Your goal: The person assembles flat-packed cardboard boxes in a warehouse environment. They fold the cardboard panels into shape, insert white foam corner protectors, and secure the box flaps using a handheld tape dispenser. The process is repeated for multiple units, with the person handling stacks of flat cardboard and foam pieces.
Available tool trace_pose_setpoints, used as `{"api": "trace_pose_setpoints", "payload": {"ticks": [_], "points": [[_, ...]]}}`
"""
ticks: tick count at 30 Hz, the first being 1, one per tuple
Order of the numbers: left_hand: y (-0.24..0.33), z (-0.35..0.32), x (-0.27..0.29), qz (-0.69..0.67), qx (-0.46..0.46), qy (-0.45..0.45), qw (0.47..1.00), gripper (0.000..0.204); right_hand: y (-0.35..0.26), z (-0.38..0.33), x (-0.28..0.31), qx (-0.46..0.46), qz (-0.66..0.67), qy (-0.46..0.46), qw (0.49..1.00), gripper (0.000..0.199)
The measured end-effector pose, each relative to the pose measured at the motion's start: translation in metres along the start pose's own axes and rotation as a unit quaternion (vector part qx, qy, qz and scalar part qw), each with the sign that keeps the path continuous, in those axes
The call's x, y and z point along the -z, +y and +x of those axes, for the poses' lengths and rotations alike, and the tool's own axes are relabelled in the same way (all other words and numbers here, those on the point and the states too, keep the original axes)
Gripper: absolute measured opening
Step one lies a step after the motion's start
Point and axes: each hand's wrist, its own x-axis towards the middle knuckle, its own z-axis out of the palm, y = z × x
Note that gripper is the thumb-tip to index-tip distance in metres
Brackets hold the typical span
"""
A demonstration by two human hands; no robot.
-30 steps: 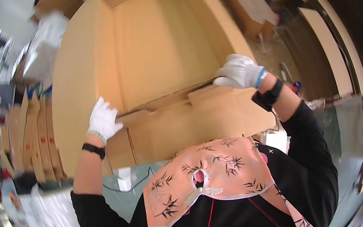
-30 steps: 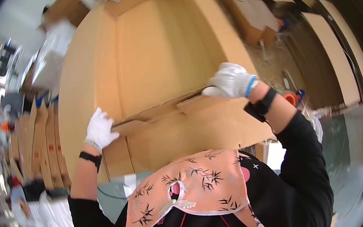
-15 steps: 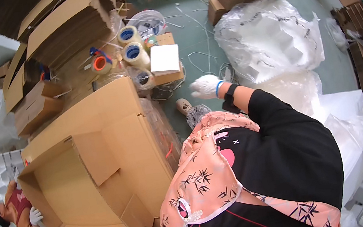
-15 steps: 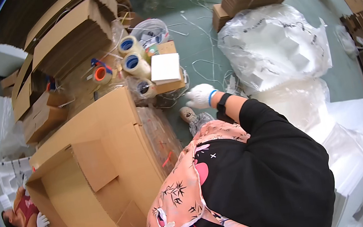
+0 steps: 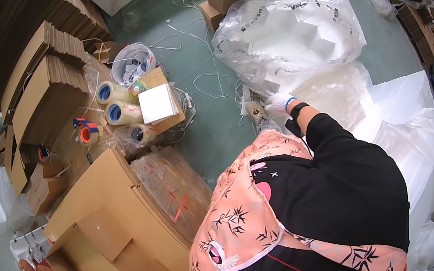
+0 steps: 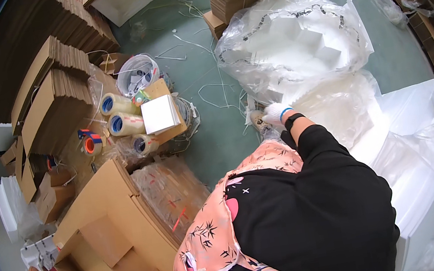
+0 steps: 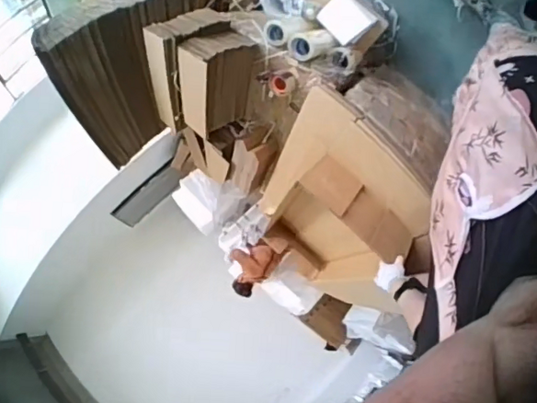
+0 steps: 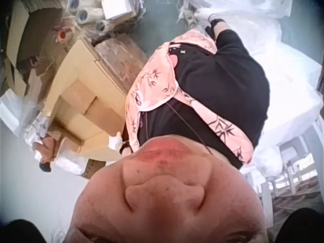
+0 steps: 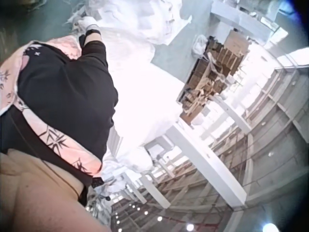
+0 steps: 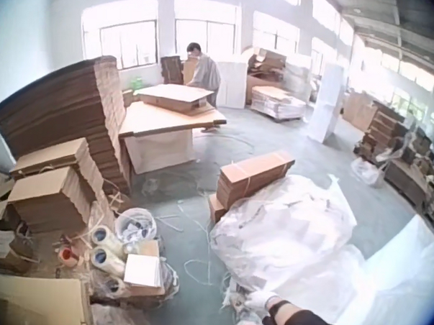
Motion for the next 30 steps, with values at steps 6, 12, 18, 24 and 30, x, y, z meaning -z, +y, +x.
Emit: {"api": "trace_pose_setpoints", "payload": {"ticks": [6, 12, 18, 24, 30], "points": [[0.137, -0.070, 0.031, 0.122, 0.035, 0.269, 0.955, 0.063, 0.076, 0.111, 0.127, -0.064, 0.080, 0.092, 0.990, 0.047], [0.329, -0.117, 0.095, -0.091, -0.031, -0.101, 0.990, 0.061, 0.225, 0.242, 0.163, -0.263, 0.175, 0.154, 0.936, 0.044], [0.459, -0.113, 0.127, -0.137, -0.046, -0.142, 0.979, 0.056, 0.281, 0.314, 0.220, -0.306, 0.126, 0.081, 0.940, 0.040], [0.516, -0.109, 0.130, -0.138, 0.006, -0.164, 0.977, 0.051, 0.290, 0.383, 0.276, -0.394, 0.123, 0.220, 0.884, 0.064], [0.538, -0.099, 0.130, -0.101, 0.069, -0.176, 0.977, 0.047, 0.290, 0.426, 0.302, -0.359, 0.071, 0.234, 0.901, 0.062]]}}
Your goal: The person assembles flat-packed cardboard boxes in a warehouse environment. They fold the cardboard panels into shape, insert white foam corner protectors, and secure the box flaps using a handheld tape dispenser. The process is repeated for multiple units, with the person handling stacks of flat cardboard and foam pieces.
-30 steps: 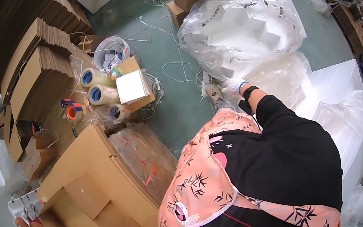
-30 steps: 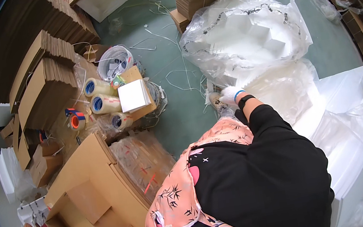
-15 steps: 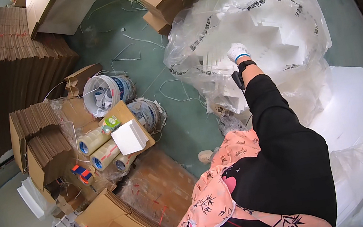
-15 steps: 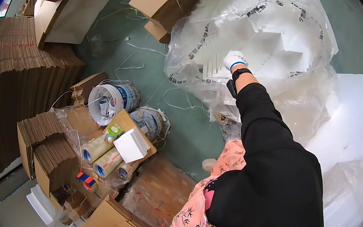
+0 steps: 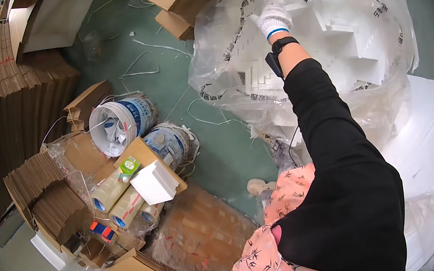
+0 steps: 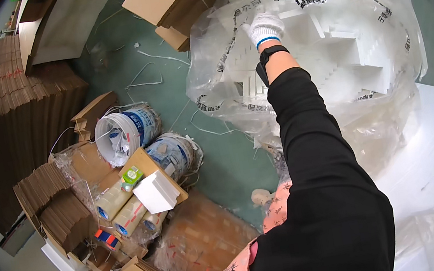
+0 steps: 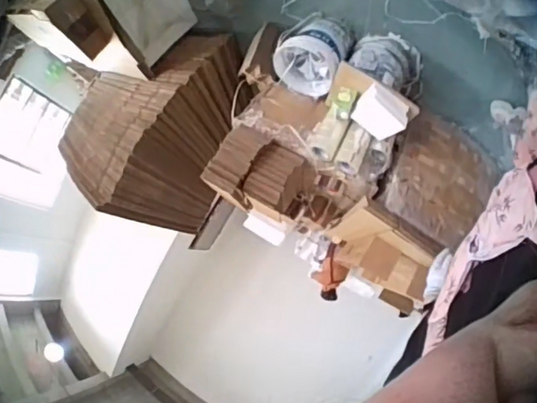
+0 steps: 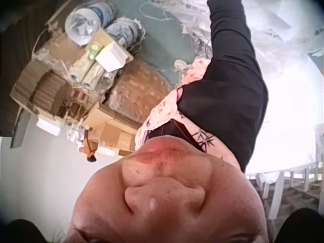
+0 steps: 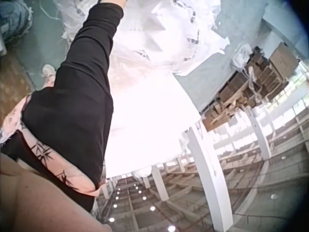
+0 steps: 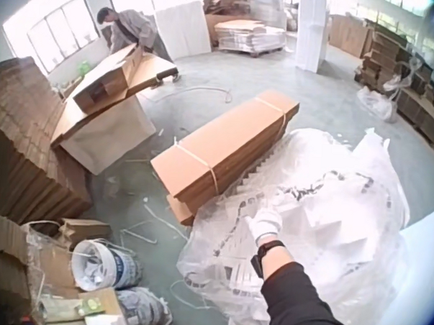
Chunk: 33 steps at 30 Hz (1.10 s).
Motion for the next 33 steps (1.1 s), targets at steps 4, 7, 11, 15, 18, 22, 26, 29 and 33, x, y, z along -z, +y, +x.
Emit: {"api": "trace_pose_setpoints", "payload": {"ticks": [4, 7, 11, 15, 18, 22, 26, 29, 33], "points": [[0.015, 0.012, -0.002, 0.045, 0.070, 0.017, 0.996, 0.045, 0.009, -0.006, -0.030, -0.066, 0.054, 0.053, 0.995, 0.054], [0.000, 0.004, -0.003, -0.140, -0.099, -0.033, 0.985, 0.032, 0.016, -0.005, -0.043, -0.036, 0.072, 0.015, 0.997, 0.055], [-0.007, 0.011, 0.000, -0.232, -0.130, -0.082, 0.961, 0.029, 0.024, -0.032, -0.038, -0.026, 0.050, -0.003, 0.998, 0.059], [-0.009, 0.032, 0.001, -0.292, -0.094, -0.152, 0.940, 0.034, 0.052, -0.050, -0.072, -0.086, 0.042, -0.046, 0.994, 0.074], [-0.014, 0.045, -0.004, -0.344, -0.063, -0.206, 0.914, 0.040, 0.058, -0.040, -0.079, -0.073, 0.057, -0.070, 0.993, 0.073], [-0.019, 0.058, -0.002, -0.390, -0.042, -0.258, 0.883, 0.052, 0.063, -0.049, -0.058, -0.094, 0.121, -0.058, 0.987, 0.047], [-0.048, 0.073, -0.008, -0.382, -0.075, -0.242, 0.889, 0.048, 0.135, -0.111, -0.063, -0.193, 0.217, -0.030, 0.956, 0.049], [-0.059, 0.066, -0.013, -0.413, -0.097, -0.256, 0.869, 0.046, 0.226, -0.148, -0.115, -0.368, 0.423, -0.047, 0.827, 0.049], [-0.086, 0.085, -0.021, -0.340, -0.197, -0.229, 0.891, 0.047, 0.243, -0.231, -0.056, -0.343, 0.539, -0.086, 0.765, 0.050]]}}
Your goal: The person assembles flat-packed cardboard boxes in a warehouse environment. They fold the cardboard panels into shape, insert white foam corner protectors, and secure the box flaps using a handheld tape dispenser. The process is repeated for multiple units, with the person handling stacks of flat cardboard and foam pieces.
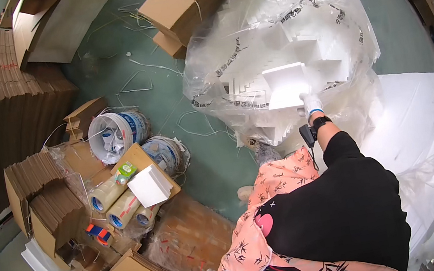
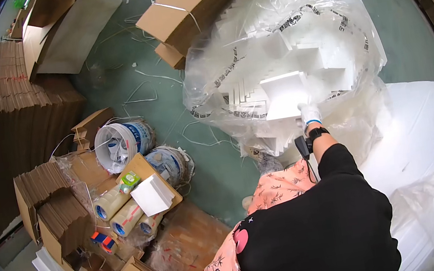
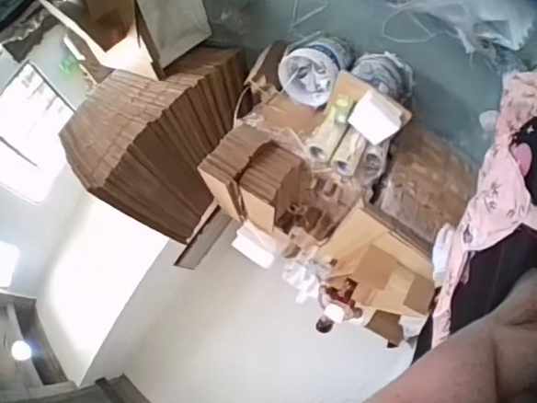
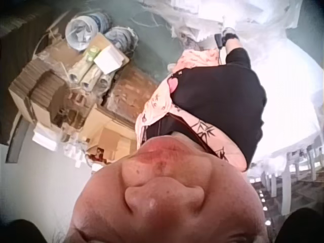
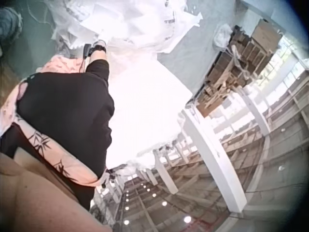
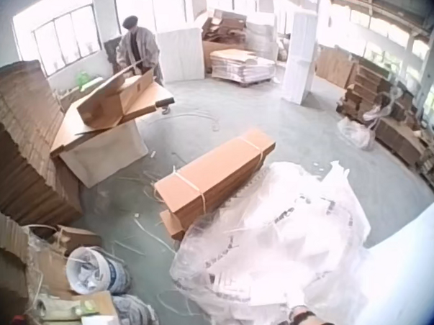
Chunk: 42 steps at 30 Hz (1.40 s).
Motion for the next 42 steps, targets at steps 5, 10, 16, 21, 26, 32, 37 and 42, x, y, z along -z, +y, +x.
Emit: {"api": "trace_pose_setpoints", "payload": {"ticks": [5, 10, 16, 21, 26, 32, 37, 42], "points": [[0.006, 0.003, -0.007, -0.014, -0.174, 0.153, 0.973, 0.050, -0.033, -0.146, -0.050, 0.107, -0.201, -0.423, 0.877, 0.046], [0.033, -0.034, 0.014, -0.091, -0.265, 0.049, 0.959, 0.094, 0.011, -0.365, -0.149, 0.087, -0.296, -0.719, 0.622, 0.068], [-0.046, -0.073, 0.086, -0.334, -0.453, 0.191, 0.804, 0.079, 0.138, -0.653, -0.162, 0.161, -0.391, -0.837, 0.347, 0.068], [-0.168, -0.130, 0.131, -0.352, -0.441, 0.407, 0.718, 0.083, 0.228, -0.752, -0.154, 0.583, -0.306, -0.753, -0.032, 0.047], [-0.239, -0.220, 0.166, 0.028, -0.361, 0.696, 0.620, 0.076, 0.257, -0.887, -0.103, 0.189, -0.469, -0.850, 0.147, 0.058], [-0.297, -0.264, 0.206, 0.059, -0.272, 0.792, 0.543, 0.092, 0.329, -1.021, -0.073, 0.319, -0.401, -0.857, -0.050, 0.067], [-0.332, -0.284, 0.183, -0.162, -0.172, 0.773, 0.589, 0.061, 0.386, -1.125, -0.088, 0.685, -0.234, -0.663, -0.192, 0.062], [-0.346, -0.280, 0.156, -0.330, -0.110, 0.709, 0.613, 0.030, 0.496, -1.116, -0.167, 0.802, -0.205, -0.455, -0.329, 0.036]]}}
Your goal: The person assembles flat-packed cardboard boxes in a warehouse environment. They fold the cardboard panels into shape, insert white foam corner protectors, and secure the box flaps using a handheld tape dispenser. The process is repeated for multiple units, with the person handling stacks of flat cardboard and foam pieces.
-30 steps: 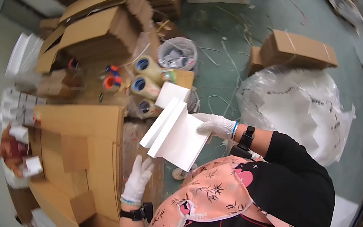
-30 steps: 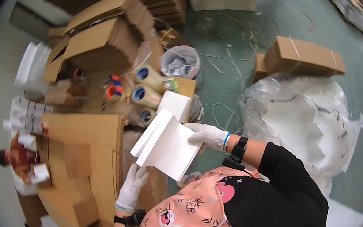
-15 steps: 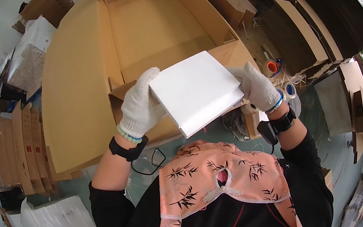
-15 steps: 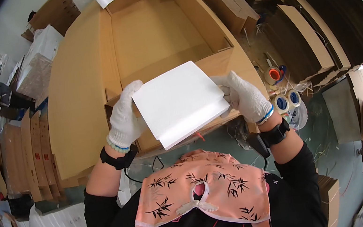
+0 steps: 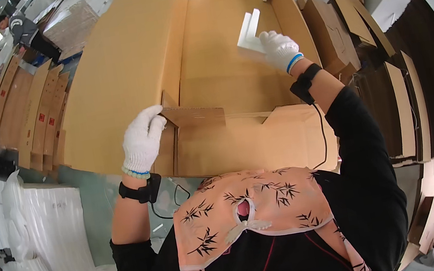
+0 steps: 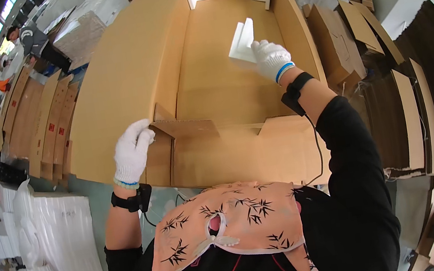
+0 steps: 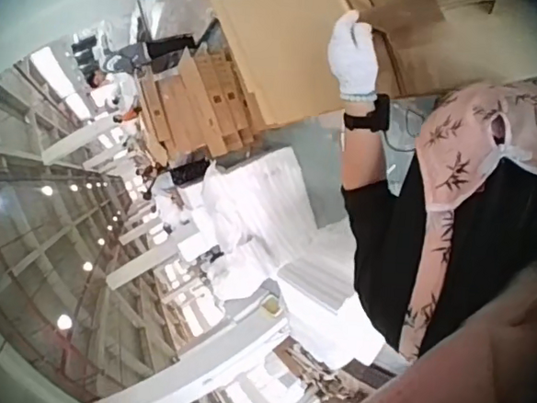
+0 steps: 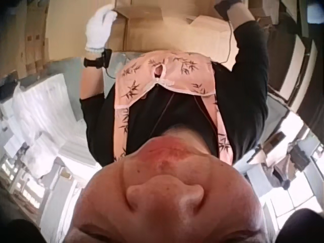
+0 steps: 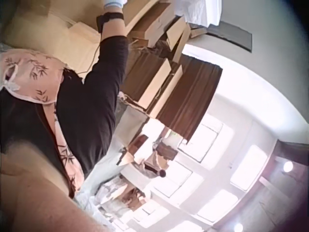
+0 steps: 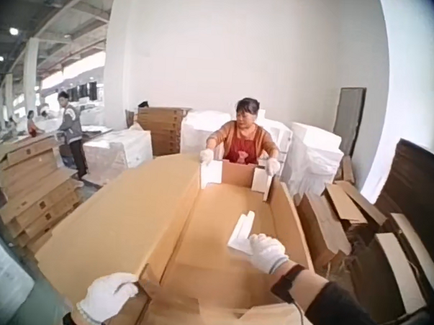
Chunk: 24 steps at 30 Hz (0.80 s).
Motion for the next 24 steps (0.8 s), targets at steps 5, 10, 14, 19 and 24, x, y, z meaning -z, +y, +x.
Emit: {"api": "trace_pose_setpoints", "payload": {"ticks": [5, 10, 14, 19, 24], "points": [[0.008, -0.002, -0.008, -0.091, 0.088, 0.058, 0.990, 0.030, -0.004, 0.022, -0.028, 0.118, -0.024, -0.078, 0.990, 0.032], [0.010, 0.019, -0.020, -0.212, 0.089, 0.011, 0.973, 0.036, 0.015, 0.010, 0.026, 0.189, 0.016, -0.123, 0.974, 0.035], [0.009, 0.048, -0.030, -0.259, 0.068, -0.031, 0.963, 0.038, 0.037, -0.015, 0.093, 0.173, 0.154, -0.117, 0.966, 0.040], [0.008, 0.088, -0.056, 0.114, -0.078, -0.142, 0.980, 0.040, 0.042, -0.058, 0.127, 0.142, 0.241, -0.221, 0.934, 0.049], [-0.013, 0.101, -0.070, 0.312, -0.096, -0.228, 0.917, 0.042, 0.045, -0.054, 0.133, 0.090, 0.298, -0.086, 0.946, 0.038]]}}
